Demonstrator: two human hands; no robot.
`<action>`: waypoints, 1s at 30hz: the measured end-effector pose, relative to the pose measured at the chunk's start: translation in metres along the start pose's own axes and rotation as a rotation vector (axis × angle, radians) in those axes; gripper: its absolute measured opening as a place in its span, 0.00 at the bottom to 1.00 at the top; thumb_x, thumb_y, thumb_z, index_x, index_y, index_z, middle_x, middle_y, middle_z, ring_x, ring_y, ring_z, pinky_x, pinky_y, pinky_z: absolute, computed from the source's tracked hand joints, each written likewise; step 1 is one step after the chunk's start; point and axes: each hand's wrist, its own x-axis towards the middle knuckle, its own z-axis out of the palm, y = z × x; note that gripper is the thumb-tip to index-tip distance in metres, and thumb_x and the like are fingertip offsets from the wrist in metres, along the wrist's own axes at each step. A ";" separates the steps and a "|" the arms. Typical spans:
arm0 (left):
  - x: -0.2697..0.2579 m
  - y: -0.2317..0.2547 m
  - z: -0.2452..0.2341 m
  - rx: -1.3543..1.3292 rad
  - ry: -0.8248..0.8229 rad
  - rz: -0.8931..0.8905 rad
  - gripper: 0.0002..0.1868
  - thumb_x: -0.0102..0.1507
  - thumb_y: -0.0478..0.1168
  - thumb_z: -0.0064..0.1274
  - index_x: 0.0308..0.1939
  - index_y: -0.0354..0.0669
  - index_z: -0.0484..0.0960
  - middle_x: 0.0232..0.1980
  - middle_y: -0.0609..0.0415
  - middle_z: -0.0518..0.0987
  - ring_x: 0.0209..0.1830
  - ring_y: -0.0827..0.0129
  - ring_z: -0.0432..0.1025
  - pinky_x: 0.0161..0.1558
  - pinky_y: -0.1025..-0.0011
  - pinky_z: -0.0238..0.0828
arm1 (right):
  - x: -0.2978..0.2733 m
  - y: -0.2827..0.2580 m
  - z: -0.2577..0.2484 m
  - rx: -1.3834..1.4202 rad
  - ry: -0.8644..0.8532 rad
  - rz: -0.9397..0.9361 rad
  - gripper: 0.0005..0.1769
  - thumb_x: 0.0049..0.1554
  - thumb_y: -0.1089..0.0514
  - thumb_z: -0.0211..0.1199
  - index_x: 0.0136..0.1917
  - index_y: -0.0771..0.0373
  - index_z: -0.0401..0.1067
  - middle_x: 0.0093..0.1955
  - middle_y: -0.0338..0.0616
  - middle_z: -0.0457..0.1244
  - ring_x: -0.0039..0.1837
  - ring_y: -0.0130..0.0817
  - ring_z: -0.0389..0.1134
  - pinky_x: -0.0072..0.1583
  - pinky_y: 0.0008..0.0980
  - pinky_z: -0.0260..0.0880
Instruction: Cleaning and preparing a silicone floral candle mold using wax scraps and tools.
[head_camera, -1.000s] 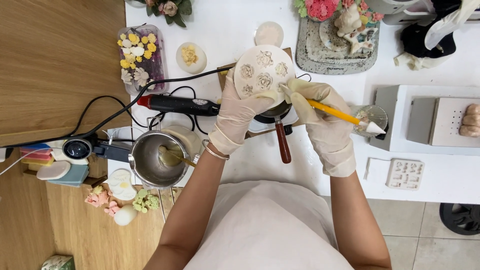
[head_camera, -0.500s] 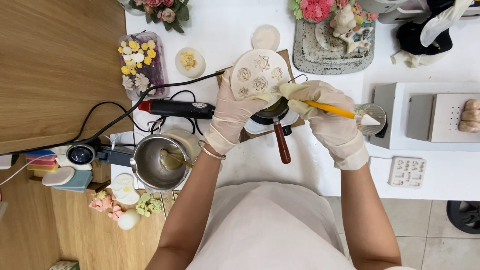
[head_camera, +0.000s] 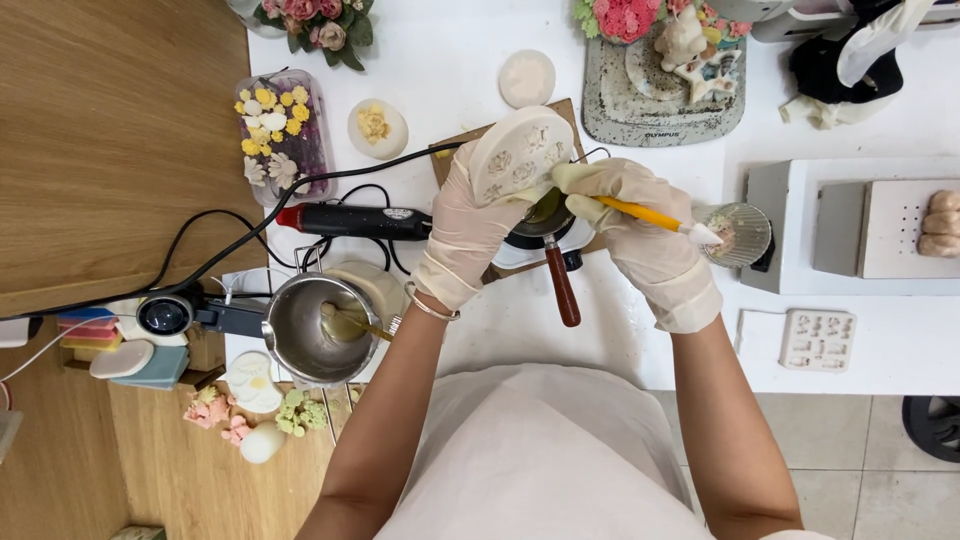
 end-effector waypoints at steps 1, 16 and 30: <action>0.000 0.001 0.002 0.000 0.000 -0.001 0.34 0.59 0.24 0.62 0.68 0.40 0.69 0.65 0.53 0.78 0.65 0.70 0.73 0.66 0.72 0.75 | 0.001 -0.007 0.001 0.000 0.000 0.001 0.14 0.58 0.70 0.72 0.40 0.67 0.66 0.47 0.47 0.68 0.52 0.39 0.71 0.54 0.32 0.73; 0.001 -0.010 0.020 -0.401 0.180 -0.004 0.38 0.54 0.19 0.62 0.65 0.39 0.66 0.63 0.49 0.77 0.62 0.64 0.75 0.60 0.67 0.79 | -0.007 -0.035 0.027 0.174 0.271 0.331 0.09 0.63 0.64 0.67 0.56 0.69 0.75 0.50 0.43 0.68 0.47 0.22 0.65 0.49 0.23 0.69; -0.006 0.013 0.015 -0.414 0.182 -0.103 0.39 0.55 0.19 0.62 0.69 0.36 0.67 0.63 0.47 0.78 0.60 0.65 0.75 0.60 0.68 0.78 | -0.006 -0.052 0.026 0.289 0.310 0.116 0.07 0.65 0.70 0.65 0.57 0.69 0.71 0.55 0.39 0.68 0.54 0.21 0.66 0.57 0.22 0.69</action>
